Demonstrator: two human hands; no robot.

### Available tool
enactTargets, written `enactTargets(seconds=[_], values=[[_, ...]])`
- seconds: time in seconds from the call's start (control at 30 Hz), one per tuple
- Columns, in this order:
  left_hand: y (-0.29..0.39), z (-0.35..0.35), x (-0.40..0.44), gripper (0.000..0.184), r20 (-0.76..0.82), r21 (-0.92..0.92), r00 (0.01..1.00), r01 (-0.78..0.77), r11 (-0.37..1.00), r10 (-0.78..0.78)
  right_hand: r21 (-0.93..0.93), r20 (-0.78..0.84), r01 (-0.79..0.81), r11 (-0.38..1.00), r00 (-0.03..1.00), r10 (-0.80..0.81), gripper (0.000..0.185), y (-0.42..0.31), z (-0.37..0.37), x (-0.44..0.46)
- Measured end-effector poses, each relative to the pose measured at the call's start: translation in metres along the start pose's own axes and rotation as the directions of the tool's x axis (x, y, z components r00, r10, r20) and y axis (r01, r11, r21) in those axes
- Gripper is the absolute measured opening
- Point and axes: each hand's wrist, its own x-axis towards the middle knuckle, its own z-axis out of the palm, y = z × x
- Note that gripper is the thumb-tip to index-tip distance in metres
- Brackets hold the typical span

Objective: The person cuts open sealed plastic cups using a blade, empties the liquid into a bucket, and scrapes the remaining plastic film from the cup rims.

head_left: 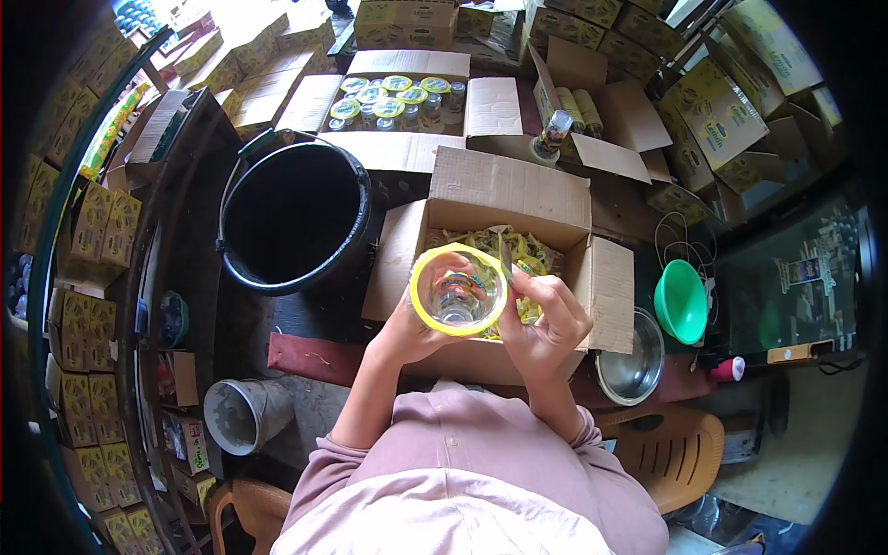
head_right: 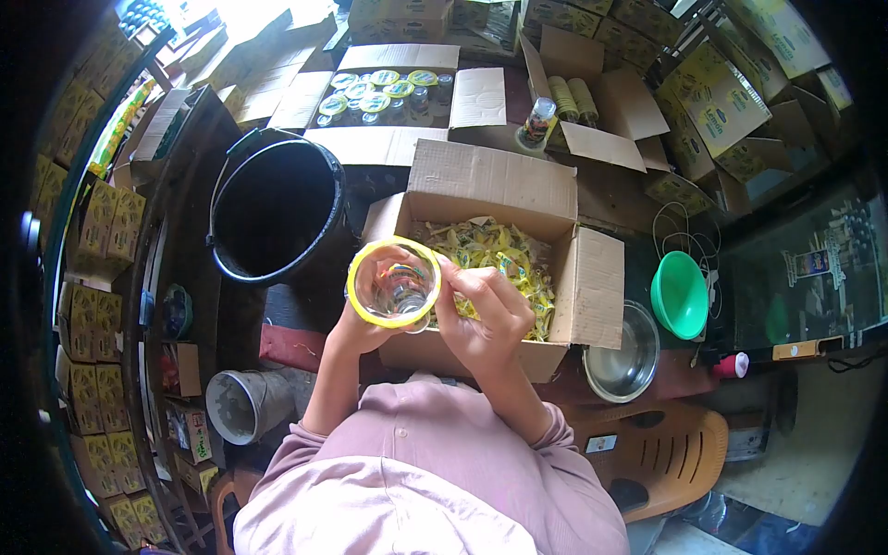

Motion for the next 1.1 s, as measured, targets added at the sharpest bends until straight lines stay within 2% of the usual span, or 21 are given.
enactTargets(seconds=[0.17,0.27,0.37,0.57,0.67,0.87,1.1], values=[[-0.004,-0.006,0.001,0.074,0.024,0.084,1.000,-0.005,0.996,0.003,0.079,0.011,-0.070,0.994,0.998,0.069,0.022,0.003,-0.001,-0.002],[0.000,-0.001,0.001,0.074,-0.064,-0.029,0.998,-0.017,0.999,0.015,0.072,0.012,-0.098,0.993,0.995,0.097,0.020,0.000,-0.003,-0.008],[0.001,0.001,0.002,0.075,-0.076,-0.061,0.997,-0.017,0.998,0.012,0.038,-0.003,-0.108,0.993,0.994,0.108,0.019,-0.003,-0.006,-0.011],[0.000,0.006,0.003,0.077,-0.108,-0.027,0.994,-0.022,0.999,0.019,0.001,-0.017,-0.078,0.997,0.997,0.078,0.017,-0.011,-0.006,-0.014],[0.003,0.008,0.001,0.076,-0.091,-0.049,0.995,0.027,0.998,-0.031,-0.017,-0.035,-0.087,0.996,0.996,0.086,0.017,-0.014,-0.005,-0.014],[0.003,0.011,-0.002,0.074,-0.063,0.071,0.998,0.024,0.997,-0.020,-0.067,-0.034,-0.088,0.994,0.996,0.086,0.019,-0.016,-0.011,-0.010],[0.012,0.016,0.001,0.071,-0.031,0.117,0.998,0.052,0.992,-0.049,-0.050,-0.022,-0.103,0.993,0.995,0.102,0.021,-0.011,-0.016,-0.001]])
